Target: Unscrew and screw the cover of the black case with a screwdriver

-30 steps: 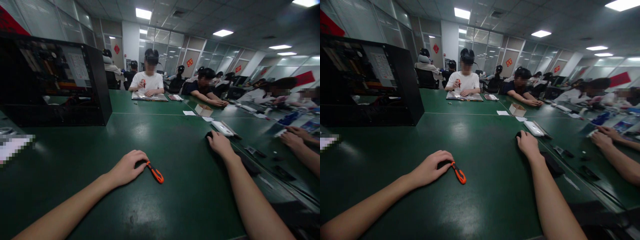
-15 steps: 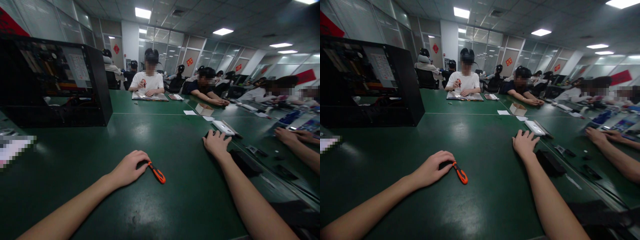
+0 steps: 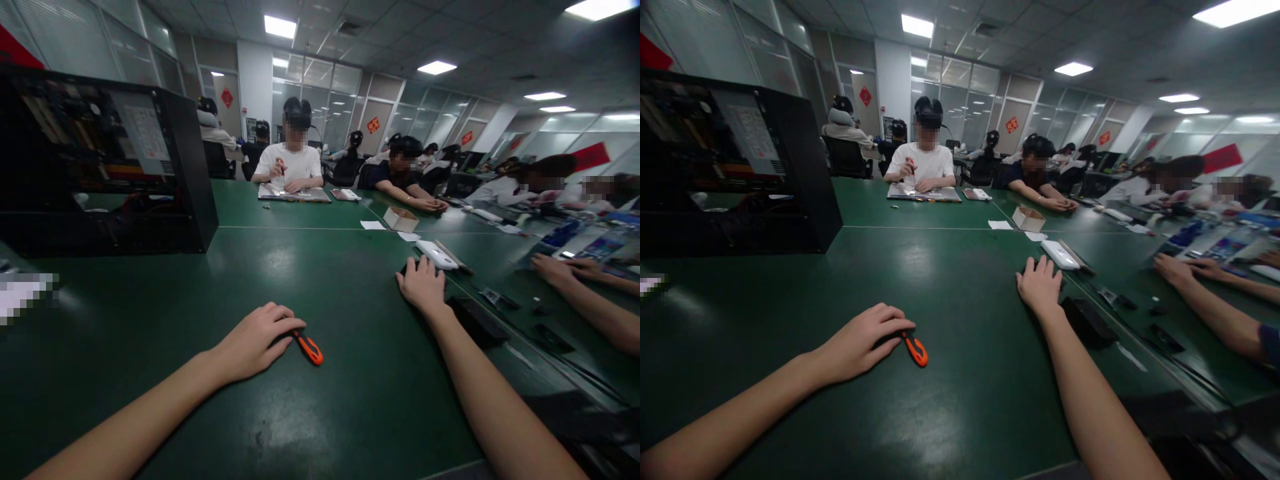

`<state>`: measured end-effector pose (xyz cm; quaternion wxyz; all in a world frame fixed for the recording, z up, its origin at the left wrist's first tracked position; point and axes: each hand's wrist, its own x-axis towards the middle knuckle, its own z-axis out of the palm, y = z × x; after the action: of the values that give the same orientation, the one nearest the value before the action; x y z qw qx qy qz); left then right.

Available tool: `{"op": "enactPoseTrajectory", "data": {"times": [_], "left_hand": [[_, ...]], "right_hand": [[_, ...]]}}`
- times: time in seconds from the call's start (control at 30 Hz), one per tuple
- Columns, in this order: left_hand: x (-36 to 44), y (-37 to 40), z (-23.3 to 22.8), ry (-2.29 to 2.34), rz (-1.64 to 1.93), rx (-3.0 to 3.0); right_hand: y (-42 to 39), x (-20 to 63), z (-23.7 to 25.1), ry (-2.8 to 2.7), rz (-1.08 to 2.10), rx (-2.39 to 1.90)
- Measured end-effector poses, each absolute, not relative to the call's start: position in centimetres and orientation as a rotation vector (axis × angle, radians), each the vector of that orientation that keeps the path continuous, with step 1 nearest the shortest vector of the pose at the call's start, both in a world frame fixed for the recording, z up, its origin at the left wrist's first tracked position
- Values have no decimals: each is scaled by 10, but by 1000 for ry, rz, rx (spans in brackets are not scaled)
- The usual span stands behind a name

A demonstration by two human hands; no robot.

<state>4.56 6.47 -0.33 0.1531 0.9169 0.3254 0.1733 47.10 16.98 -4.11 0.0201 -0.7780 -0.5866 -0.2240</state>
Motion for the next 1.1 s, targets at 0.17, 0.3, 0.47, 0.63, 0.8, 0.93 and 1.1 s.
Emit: {"op": "enactPoseTrajectory", "data": {"times": [0.17,0.3,0.47,0.63,0.8,0.93,1.1], "left_hand": [[47,64,-3,944,501,2664],[48,63,-5,943,526,2756],[46,64,-8,969,592,2734],[44,65,-12,1015,639,2665],[47,64,-13,1101,723,2626],[47,65,-12,1091,837,2503],[45,67,-11,1063,1009,2351]], "right_hand": [[170,472,-43,-1848,-653,-2404],[165,462,-34,-1829,-681,-2381],[126,473,5,-1693,-590,-2331],[58,517,-12,-1438,-515,-2443],[27,531,-55,-1576,-371,-2409],[15,499,-58,-1749,-391,-2169],[10,414,-44,-2032,-159,-1757]]}}
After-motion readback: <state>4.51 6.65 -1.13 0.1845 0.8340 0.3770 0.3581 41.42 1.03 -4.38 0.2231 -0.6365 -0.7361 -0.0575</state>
